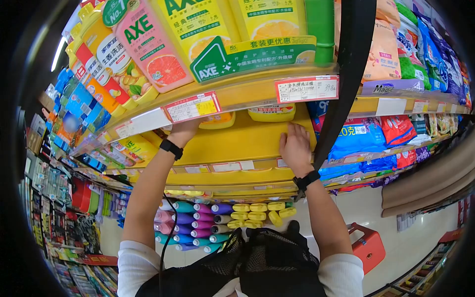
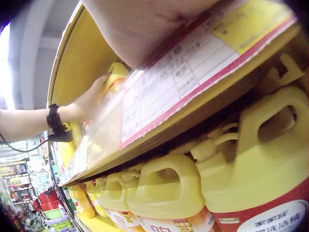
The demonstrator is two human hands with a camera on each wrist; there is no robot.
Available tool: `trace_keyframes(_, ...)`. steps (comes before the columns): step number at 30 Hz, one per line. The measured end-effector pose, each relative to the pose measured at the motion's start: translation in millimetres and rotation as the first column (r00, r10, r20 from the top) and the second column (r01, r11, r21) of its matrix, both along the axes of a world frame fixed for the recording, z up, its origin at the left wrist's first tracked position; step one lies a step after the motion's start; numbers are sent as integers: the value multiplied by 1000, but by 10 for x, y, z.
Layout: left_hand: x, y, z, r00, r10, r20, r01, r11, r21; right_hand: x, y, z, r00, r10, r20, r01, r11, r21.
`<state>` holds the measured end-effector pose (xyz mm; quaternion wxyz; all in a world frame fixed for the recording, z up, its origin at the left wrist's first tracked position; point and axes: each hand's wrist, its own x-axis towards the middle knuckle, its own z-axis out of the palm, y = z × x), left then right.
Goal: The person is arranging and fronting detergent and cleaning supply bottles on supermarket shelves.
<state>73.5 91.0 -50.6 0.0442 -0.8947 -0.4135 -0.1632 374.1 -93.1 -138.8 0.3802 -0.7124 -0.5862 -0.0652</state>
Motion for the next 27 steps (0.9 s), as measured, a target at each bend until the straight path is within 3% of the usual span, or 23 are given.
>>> trace_keyframes(2,32,-122,127,1000,16,-6,-17,997,-81,-5,-8,-3,1000,2,3,-2,1000,-6)
trace_keyframes(5,254,-274,375,994,-94,-61,101,988,117,4,-2,-35,1000,-5,5,5,1000,20)
trace_keyframes(7,271,-138,319,908,-279,313,340,927,-160,5,-7,-57,1000,-1,25,0,999,32)
trace_keyframes(9,301,-45,300,785,-278,554,495,819,-290,-2,-18,-60,999,0,33,-2,999,49)
trace_keyframes(12,305,91,306,460,-30,888,780,492,-388,-10,-47,-54,1000,9,26,-11,998,59)
trace_keyframes(14,300,158,294,223,246,943,929,238,-282,-16,-52,-61,999,7,34,-9,999,53)
trace_keyframes(16,301,292,174,128,359,924,969,154,-194,-23,-32,-66,998,-4,63,1,999,40)
trace_keyframes(17,325,372,91,122,358,926,969,158,-189,-25,-24,-70,998,-9,70,7,999,42)
trace_keyframes(18,351,504,-48,185,233,955,935,256,-244,-23,-16,-75,997,-14,78,10,999,43)
trace_keyframes(21,477,605,-282,451,-99,887,717,632,-294,-16,1,-88,994,-18,108,12,998,54)
trace_keyframes(22,577,439,-185,569,-170,804,581,775,-247,-17,1,-94,993,-16,119,9,998,58)
trace_keyframes(23,616,287,-85,643,-220,733,492,852,-176,-19,0,-98,993,-13,118,7,998,56)
trace_keyframes(25,693,-14,108,787,-244,567,290,957,9,-18,7,-89,993,-8,117,1,998,58)
trace_keyframes(27,663,-200,284,944,-122,308,127,992,3,-11,-6,-79,994,-8,110,2,999,53)
